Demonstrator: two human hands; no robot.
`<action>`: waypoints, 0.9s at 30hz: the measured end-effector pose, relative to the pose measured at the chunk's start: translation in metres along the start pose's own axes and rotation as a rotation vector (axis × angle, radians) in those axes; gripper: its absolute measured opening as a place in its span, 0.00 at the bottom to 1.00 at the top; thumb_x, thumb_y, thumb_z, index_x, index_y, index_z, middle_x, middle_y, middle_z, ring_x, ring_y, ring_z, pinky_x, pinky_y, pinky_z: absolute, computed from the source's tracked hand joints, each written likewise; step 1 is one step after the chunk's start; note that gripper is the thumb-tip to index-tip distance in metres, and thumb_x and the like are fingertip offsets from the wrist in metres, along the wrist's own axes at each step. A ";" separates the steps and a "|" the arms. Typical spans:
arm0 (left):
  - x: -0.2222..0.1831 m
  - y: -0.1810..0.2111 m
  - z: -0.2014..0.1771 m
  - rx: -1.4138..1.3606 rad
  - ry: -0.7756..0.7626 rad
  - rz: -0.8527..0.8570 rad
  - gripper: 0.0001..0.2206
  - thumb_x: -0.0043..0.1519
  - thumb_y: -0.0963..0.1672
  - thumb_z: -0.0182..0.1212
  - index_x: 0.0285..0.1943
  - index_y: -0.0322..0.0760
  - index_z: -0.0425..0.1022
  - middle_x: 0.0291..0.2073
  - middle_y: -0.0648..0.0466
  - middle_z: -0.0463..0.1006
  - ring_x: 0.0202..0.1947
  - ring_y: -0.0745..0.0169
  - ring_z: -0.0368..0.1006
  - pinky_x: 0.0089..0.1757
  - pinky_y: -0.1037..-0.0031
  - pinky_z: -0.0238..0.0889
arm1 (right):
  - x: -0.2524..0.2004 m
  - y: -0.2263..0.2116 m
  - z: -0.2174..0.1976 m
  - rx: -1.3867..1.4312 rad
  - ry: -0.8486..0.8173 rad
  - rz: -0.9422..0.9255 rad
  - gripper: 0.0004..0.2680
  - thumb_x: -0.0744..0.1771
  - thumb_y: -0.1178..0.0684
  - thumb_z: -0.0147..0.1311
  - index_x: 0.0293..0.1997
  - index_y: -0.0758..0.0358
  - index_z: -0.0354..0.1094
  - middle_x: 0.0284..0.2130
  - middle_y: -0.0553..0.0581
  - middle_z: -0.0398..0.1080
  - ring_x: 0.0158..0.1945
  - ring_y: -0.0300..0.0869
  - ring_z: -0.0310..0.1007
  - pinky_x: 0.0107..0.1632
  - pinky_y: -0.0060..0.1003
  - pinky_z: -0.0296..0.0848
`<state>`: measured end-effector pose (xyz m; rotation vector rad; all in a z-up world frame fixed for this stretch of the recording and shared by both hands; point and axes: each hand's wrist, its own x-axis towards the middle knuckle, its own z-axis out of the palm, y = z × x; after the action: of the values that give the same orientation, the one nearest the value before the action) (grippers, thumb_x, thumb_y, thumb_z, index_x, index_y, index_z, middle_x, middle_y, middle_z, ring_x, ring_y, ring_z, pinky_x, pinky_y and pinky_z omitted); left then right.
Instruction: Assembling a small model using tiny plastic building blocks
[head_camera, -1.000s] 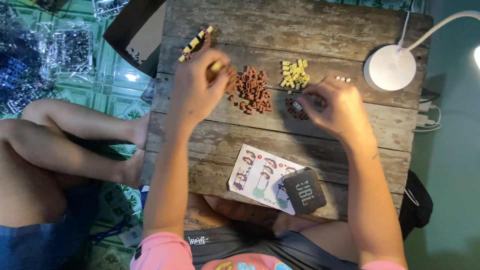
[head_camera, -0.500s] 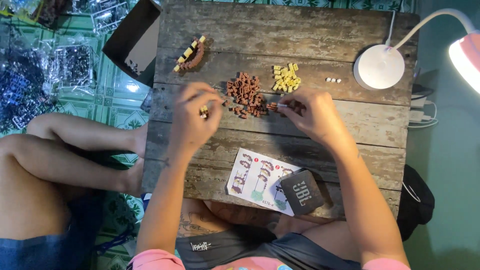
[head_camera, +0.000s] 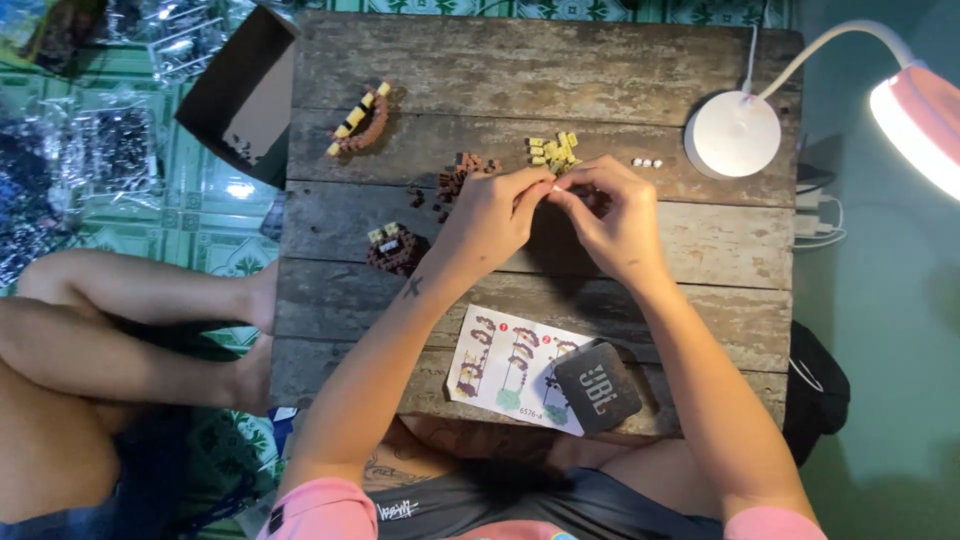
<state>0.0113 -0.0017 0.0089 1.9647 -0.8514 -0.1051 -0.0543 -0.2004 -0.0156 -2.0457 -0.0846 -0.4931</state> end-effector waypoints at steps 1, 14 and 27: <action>-0.003 -0.003 0.000 -0.003 -0.001 -0.006 0.11 0.77 0.41 0.58 0.60 0.31 0.86 0.32 0.34 0.87 0.26 0.40 0.84 0.26 0.68 0.75 | 0.000 -0.003 0.000 0.000 -0.005 0.005 0.05 0.69 0.56 0.78 0.44 0.60 0.85 0.37 0.57 0.81 0.32 0.44 0.76 0.37 0.37 0.73; -0.015 -0.008 0.008 -0.034 0.126 0.217 0.27 0.75 0.37 0.65 0.84 0.47 0.68 0.58 0.34 0.85 0.53 0.28 0.85 0.45 0.51 0.86 | -0.003 0.001 0.009 0.368 -0.010 0.230 0.02 0.75 0.63 0.64 0.49 0.72 0.76 0.33 0.63 0.77 0.29 0.42 0.79 0.37 0.36 0.80; -0.019 -0.021 0.016 0.058 0.188 0.196 0.29 0.70 0.36 0.68 0.80 0.52 0.74 0.53 0.39 0.88 0.47 0.33 0.86 0.48 0.50 0.83 | -0.003 -0.003 0.009 0.363 -0.077 0.190 0.03 0.74 0.65 0.64 0.51 0.77 0.77 0.36 0.66 0.76 0.29 0.47 0.83 0.37 0.38 0.82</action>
<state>0.0013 0.0039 -0.0219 1.8987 -0.9252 0.2175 -0.0554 -0.1910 -0.0187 -1.6958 -0.0222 -0.2584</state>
